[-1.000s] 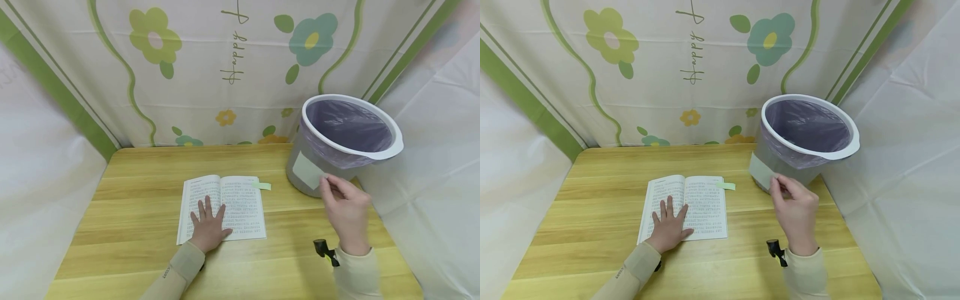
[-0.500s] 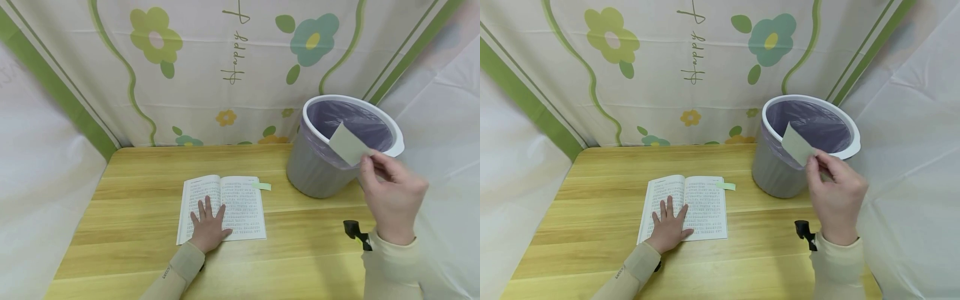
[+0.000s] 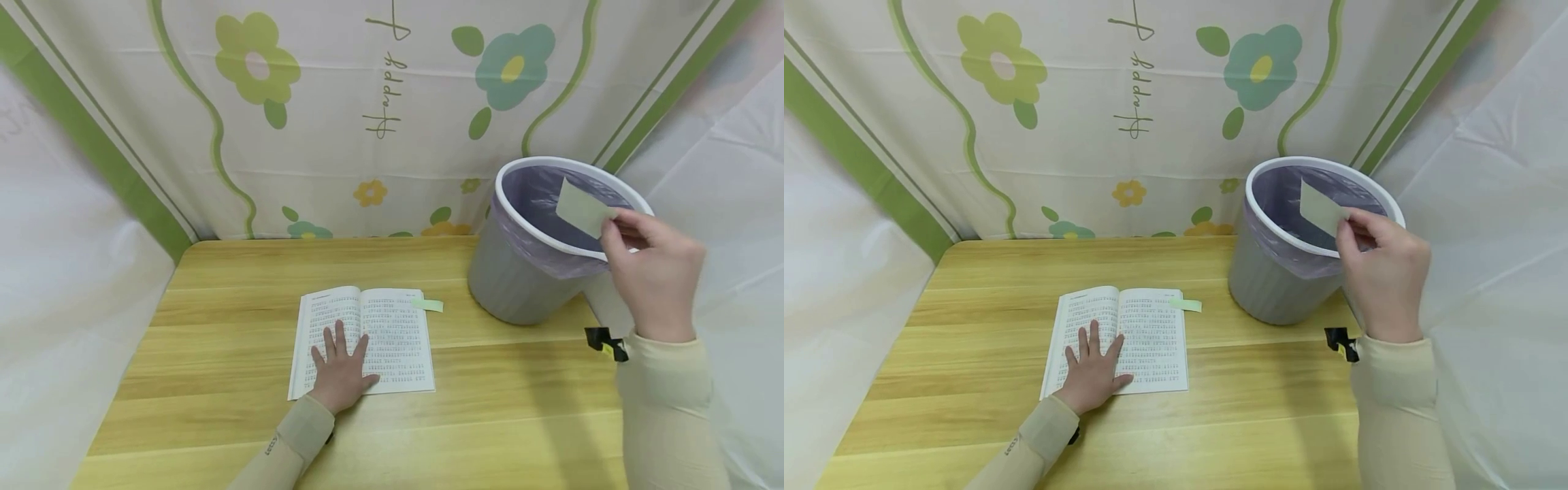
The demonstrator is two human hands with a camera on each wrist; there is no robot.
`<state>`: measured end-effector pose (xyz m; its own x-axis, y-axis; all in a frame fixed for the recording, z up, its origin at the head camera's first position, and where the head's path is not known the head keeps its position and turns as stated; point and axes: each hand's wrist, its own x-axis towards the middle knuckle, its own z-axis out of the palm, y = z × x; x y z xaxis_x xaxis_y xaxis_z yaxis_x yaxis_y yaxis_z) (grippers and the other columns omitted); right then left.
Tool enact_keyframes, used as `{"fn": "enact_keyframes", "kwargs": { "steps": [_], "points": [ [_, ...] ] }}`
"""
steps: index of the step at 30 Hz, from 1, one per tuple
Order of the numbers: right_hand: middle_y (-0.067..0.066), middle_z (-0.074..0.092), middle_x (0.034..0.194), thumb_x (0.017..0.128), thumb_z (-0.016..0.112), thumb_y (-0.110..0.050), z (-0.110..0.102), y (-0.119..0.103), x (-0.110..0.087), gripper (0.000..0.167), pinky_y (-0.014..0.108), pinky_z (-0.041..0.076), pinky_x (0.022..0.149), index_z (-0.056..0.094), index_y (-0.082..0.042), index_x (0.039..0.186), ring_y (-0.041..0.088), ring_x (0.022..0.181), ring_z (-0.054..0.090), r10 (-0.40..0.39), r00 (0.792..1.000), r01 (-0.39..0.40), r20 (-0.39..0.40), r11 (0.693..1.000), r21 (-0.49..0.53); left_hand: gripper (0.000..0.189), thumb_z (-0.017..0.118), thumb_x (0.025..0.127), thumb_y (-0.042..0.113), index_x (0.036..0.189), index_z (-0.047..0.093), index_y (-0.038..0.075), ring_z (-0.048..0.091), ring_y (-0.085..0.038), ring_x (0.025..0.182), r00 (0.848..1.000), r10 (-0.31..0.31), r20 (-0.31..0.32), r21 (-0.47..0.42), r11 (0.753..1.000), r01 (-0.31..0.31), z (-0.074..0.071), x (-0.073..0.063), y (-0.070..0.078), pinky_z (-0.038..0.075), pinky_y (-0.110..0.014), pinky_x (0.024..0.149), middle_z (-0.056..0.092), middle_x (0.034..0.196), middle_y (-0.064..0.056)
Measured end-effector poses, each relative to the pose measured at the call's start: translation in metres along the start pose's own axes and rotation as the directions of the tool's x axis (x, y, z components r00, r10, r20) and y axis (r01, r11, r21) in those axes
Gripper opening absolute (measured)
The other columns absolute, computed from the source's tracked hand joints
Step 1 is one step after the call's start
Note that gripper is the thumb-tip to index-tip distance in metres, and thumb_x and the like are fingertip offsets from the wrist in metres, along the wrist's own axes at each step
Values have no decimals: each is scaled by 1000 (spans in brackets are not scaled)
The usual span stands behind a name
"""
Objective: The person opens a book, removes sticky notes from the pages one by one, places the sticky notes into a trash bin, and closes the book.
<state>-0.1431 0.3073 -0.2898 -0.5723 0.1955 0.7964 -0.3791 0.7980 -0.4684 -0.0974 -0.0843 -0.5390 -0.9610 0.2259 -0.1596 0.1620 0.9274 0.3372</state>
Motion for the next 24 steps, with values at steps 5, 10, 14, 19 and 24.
{"fn": "enact_keyframes", "kwargs": {
  "steps": [5, 10, 14, 19, 24],
  "points": [
    [26, 72, 85, 89, 63, -10, 6, 17, 10, 22, 0, 37, 70, 77, 5, 97, -29, 73, 48, -4, 996, 11, 85, 997, -82, 81, 66, 90, 52, 155, 35, 13, -6, -57, 142, 1000, -1, 2, 6, 1000, 1, 1, 0, 0, 7, -79, 103, -6, 158, -34],
    [24, 72, 83, 91, 60, -9, 14, 31, 16, 22, -1, 29, 68, 77, 5, 96, -18, 72, 57, -73, 986, 99, 147, 980, -173, 81, 66, 90, 53, 155, 36, 13, -5, -57, 142, 1000, 0, -1, 11, 1000, 0, 2, 0, 0, 8, -79, 103, -5, 158, -34],
    [24, 71, 81, 91, 59, -8, 19, 38, 20, 22, 22, 39, 61, 76, 6, 95, 29, 65, 69, -140, 971, 185, 192, 951, -247, 82, 66, 90, 53, 155, 35, 13, -6, -57, 142, 1000, -2, 0, 13, 1000, 2, 2, 0, -1, 8, -79, 103, -5, 158, -34],
    [26, 70, 80, 91, 59, -9, 23, 45, 22, 24, 54, 44, 58, 76, 7, 96, 47, 64, 64, -115, 959, 187, 257, 943, -276, 82, 65, 90, 53, 155, 35, 14, -6, -57, 142, 1000, -4, 4, 16, 1000, 4, 4, 1, -1, 7, -79, 103, -6, 158, -34],
    [28, 70, 84, 92, 59, -9, 27, 48, 24, 25, 58, 47, 66, 75, 9, 99, 49, 73, 65, -38, 947, 135, 319, 948, -287, 82, 65, 90, 53, 155, 35, 14, -7, -57, 142, 1000, -5, 7, 11, 1000, 5, 4, 1, -2, 7, -79, 103, -7, 159, -34]
  ]
}}
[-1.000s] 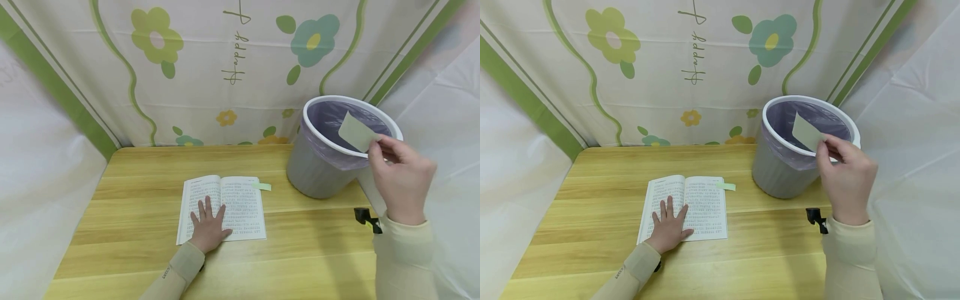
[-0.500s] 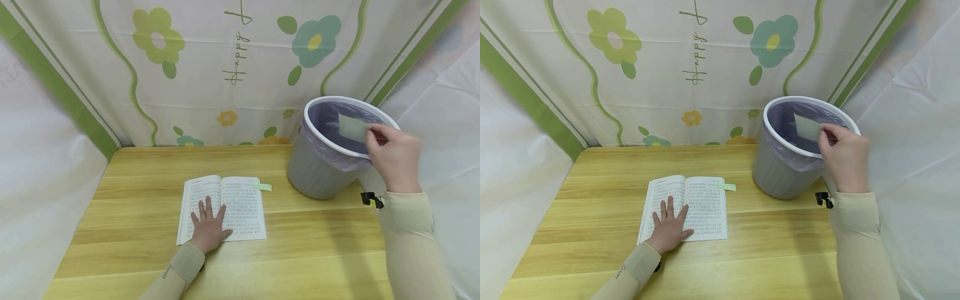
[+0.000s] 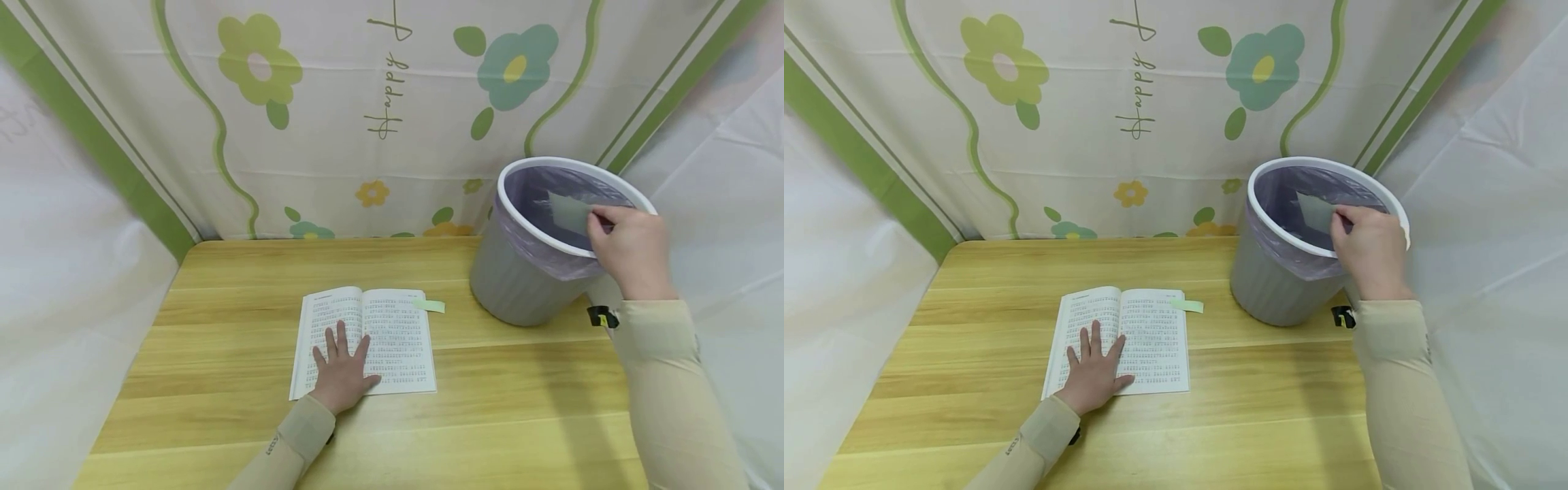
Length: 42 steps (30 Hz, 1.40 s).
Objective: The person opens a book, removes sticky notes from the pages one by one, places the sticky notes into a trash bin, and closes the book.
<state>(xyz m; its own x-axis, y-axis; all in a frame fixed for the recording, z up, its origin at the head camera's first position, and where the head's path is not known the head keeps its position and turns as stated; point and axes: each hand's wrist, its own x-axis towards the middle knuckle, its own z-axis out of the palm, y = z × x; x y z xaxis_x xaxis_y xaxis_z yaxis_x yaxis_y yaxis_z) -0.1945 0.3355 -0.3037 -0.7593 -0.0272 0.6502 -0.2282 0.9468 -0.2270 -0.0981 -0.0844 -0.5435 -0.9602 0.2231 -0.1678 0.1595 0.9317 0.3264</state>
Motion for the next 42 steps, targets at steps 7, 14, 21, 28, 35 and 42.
{"fn": "enact_keyframes", "kwargs": {
  "steps": [7, 14, 21, 28, 35, 42],
  "points": [
    [29, 69, 90, 95, 58, -15, 1, 3, 5, 28, 61, 44, 71, 74, 5, 106, 54, 81, 62, 63, 987, -59, 150, 998, -31, 83, 65, 90, 55, 156, 34, 15, -8, -56, 142, 1000, -5, 6, 4, 1000, 5, 1, 0, -1, 6, -78, 104, -8, 159, -33],
    [29, 70, 92, 95, 56, -16, 1, 4, 4, 28, 60, 43, 69, 74, 2, 107, 53, 80, 62, 49, 985, -48, 164, 999, -11, 82, 66, 90, 53, 155, 35, 13, -6, -58, 142, 1000, 2, 3, -8, 1000, -2, -1, -1, 0, 7, -79, 103, -7, 158, -34],
    [27, 70, 100, 93, 57, -11, -1, -6, -1, 26, 58, 45, 74, 75, 3, 105, 50, 90, 65, 22, 999, -23, 33, 999, 43, 81, 66, 91, 52, 155, 35, 13, -7, -57, 142, 1000, -2, 9, -17, 1000, 2, -1, -1, 0, 6, -79, 103, -7, 159, -34],
    [18, 74, 99, 91, 62, -8, -10, -32, -12, 21, 8, 39, 85, 78, 0, 102, 41, 92, 69, -32, 978, 60, -204, 989, 132, 81, 66, 91, 52, 155, 35, 13, -7, -57, 142, 1000, 5, 1, -11, 1000, -5, 0, -1, -1, 7, -79, 103, -6, 158, -34],
    [12, 75, 96, 92, 62, -14, -9, -59, -30, 22, 14, 44, 93, 79, -3, 101, 37, 87, 70, -141, 923, 212, -358, 963, 165, 82, 65, 90, 54, 155, 35, 14, -8, -57, 142, 1000, 10, -8, -5, 1000, -10, 2, 0, -1, 7, -79, 103, -7, 158, -34],
    [12, 75, 92, 90, 62, -14, 5, -87, -54, 22, 32, 51, 84, 78, -2, 98, 36, 79, 68, -240, 868, 352, -434, 915, 197, 81, 66, 90, 53, 155, 36, 13, -6, -58, 142, 1000, 15, -15, -10, 1000, -15, 1, 1, -1, 8, -80, 102, -6, 158, -35]
  ]
}}
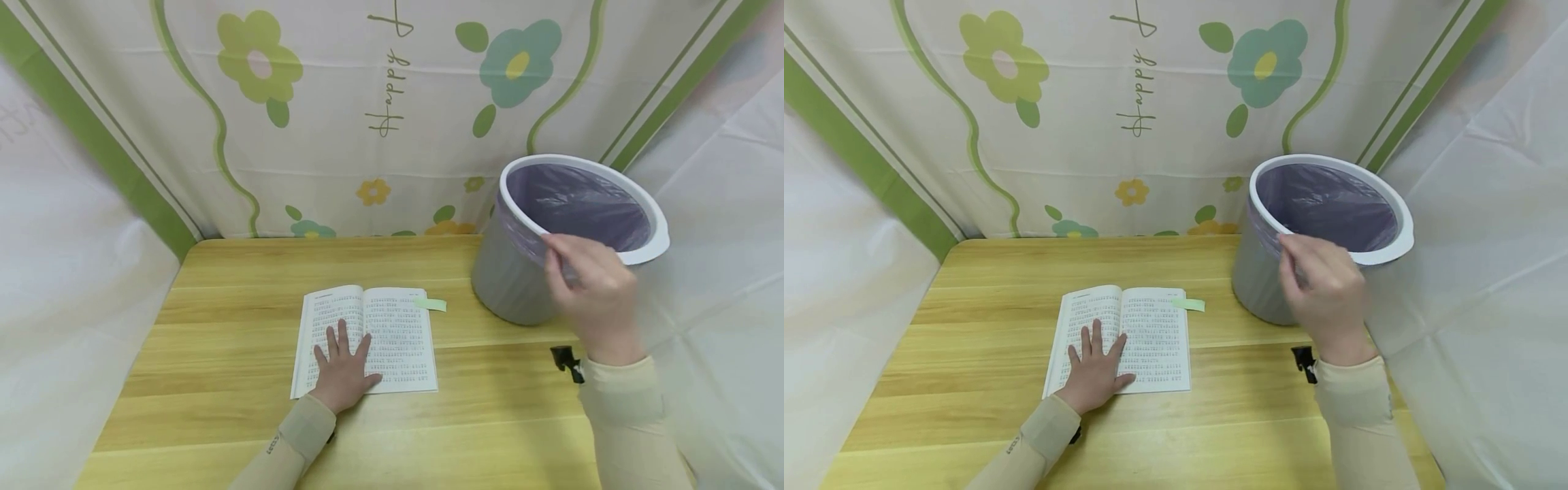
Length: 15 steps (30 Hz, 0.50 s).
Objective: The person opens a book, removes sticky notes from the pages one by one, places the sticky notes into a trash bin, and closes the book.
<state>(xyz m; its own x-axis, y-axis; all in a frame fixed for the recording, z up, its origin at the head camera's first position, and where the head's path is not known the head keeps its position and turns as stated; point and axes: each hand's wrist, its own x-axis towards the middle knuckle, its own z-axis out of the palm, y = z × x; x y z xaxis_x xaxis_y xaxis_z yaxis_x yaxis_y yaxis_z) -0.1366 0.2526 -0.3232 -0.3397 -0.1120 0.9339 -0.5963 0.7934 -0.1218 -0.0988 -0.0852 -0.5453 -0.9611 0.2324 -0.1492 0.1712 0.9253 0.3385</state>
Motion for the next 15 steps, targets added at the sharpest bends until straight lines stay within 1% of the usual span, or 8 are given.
{"fn": "enact_keyframes", "kwargs": {
  "steps": [3, 5, 8, 11, 15],
  "points": [
    [14, 74, 90, 89, 61, -11, 7, -11, -10, 21, 42, 51, 75, 78, 1, 96, 37, 76, 68, -41, 999, 41, -5, 997, 67, 81, 66, 90, 53, 155, 36, 13, -6, -58, 142, 1000, -2, 2, 4, 1000, 2, -1, 0, 0, 8, -80, 102, -6, 158, -35],
    [14, 74, 89, 89, 60, -9, 11, -16, -17, 21, 45, 50, 74, 77, 2, 96, 37, 76, 67, -62, 998, 60, 16, 993, 99, 81, 66, 90, 53, 155, 35, 13, -6, -58, 142, 1000, -1, 2, 5, 1000, 1, 0, 1, 0, 8, -80, 102, -6, 158, -35],
    [15, 74, 90, 89, 59, -9, 18, -19, -29, 23, 44, 50, 74, 76, 3, 97, 38, 76, 68, -81, 995, 74, 51, 988, 135, 82, 65, 90, 54, 155, 35, 14, -7, -58, 142, 1000, -2, 3, 1, 1000, 2, 0, 1, 0, 7, -80, 102, -7, 158, -34],
    [15, 74, 92, 91, 58, -9, 25, -18, -43, 24, 41, 49, 76, 76, 3, 99, 36, 78, 68, -84, 992, 68, 94, 986, 155, 82, 65, 90, 54, 155, 35, 14, -8, -57, 142, 1000, -2, 7, -1, 1000, 2, 1, 2, 0, 6, -79, 103, -8, 158, -34],
    [13, 74, 95, 91, 58, -10, 37, -16, -65, 24, 40, 51, 74, 76, 2, 102, 34, 80, 69, -76, 985, 49, 153, 984, 173, 82, 65, 90, 54, 155, 35, 14, -8, -57, 142, 1000, -4, 9, -5, 1000, 4, 1, 2, 0, 6, -79, 103, -8, 159, -33]
  ]
}}
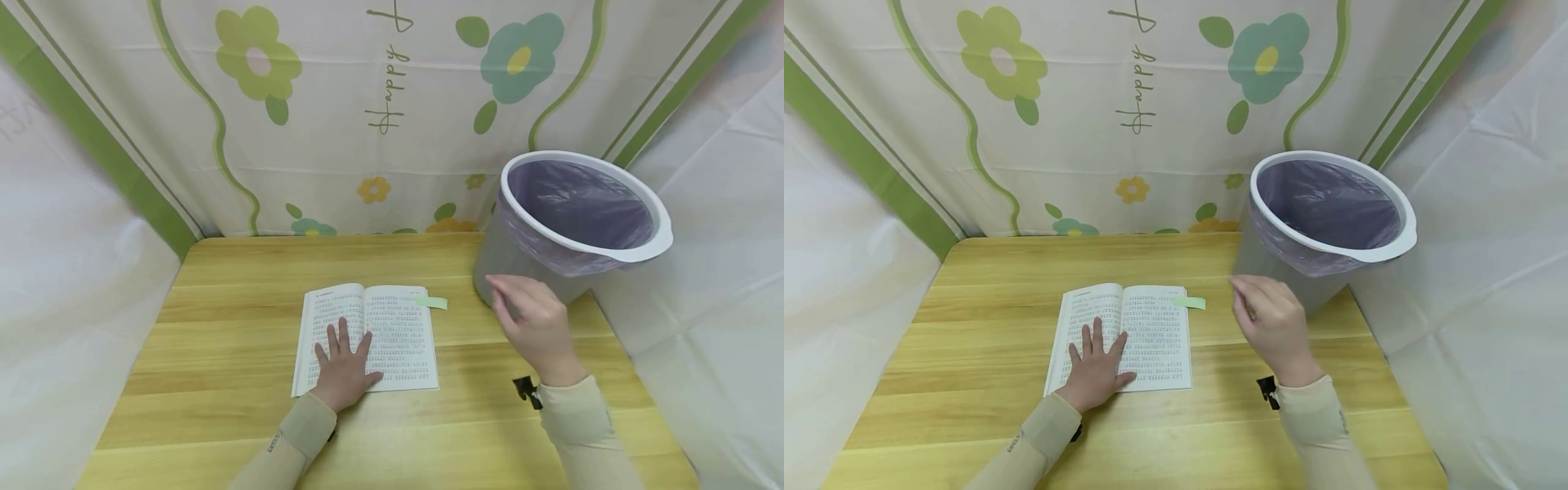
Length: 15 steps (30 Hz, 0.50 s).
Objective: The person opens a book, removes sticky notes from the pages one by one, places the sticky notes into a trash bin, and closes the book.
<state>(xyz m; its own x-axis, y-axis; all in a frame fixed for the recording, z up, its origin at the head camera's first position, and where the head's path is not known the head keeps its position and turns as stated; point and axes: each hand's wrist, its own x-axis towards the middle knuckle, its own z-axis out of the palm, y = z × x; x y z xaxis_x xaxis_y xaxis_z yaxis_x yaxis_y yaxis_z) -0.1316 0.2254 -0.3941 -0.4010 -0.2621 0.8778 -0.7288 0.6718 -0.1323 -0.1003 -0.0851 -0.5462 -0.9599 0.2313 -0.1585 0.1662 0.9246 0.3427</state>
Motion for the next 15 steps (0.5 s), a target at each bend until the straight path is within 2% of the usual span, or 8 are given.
{"fn": "enact_keyframes", "kwargs": {
  "steps": [7, 15],
  "points": [
    [13, 74, 96, 89, 60, -8, 29, 6, -44, 23, 42, 56, 73, 75, 2, 103, 31, 82, 70, 66, 988, -69, 137, 997, 22, 81, 65, 91, 53, 155, 35, 13, -8, -57, 142, 1000, 3, 1, -6, 1000, -3, 0, -1, -1, 6, -79, 103, -8, 158, -34],
    [16, 74, 98, 80, 72, 7, 51, 17, -80, 22, 44, 58, 76, 75, 3, 101, 32, 87, 71, 163, 953, -172, 256, 985, 15, 81, 65, 91, 52, 155, 35, 13, -8, -57, 141, 1000, 5, 4, -15, 1000, -5, -4, -1, 2, 5, -79, 103, -8, 158, -34]
  ]
}}
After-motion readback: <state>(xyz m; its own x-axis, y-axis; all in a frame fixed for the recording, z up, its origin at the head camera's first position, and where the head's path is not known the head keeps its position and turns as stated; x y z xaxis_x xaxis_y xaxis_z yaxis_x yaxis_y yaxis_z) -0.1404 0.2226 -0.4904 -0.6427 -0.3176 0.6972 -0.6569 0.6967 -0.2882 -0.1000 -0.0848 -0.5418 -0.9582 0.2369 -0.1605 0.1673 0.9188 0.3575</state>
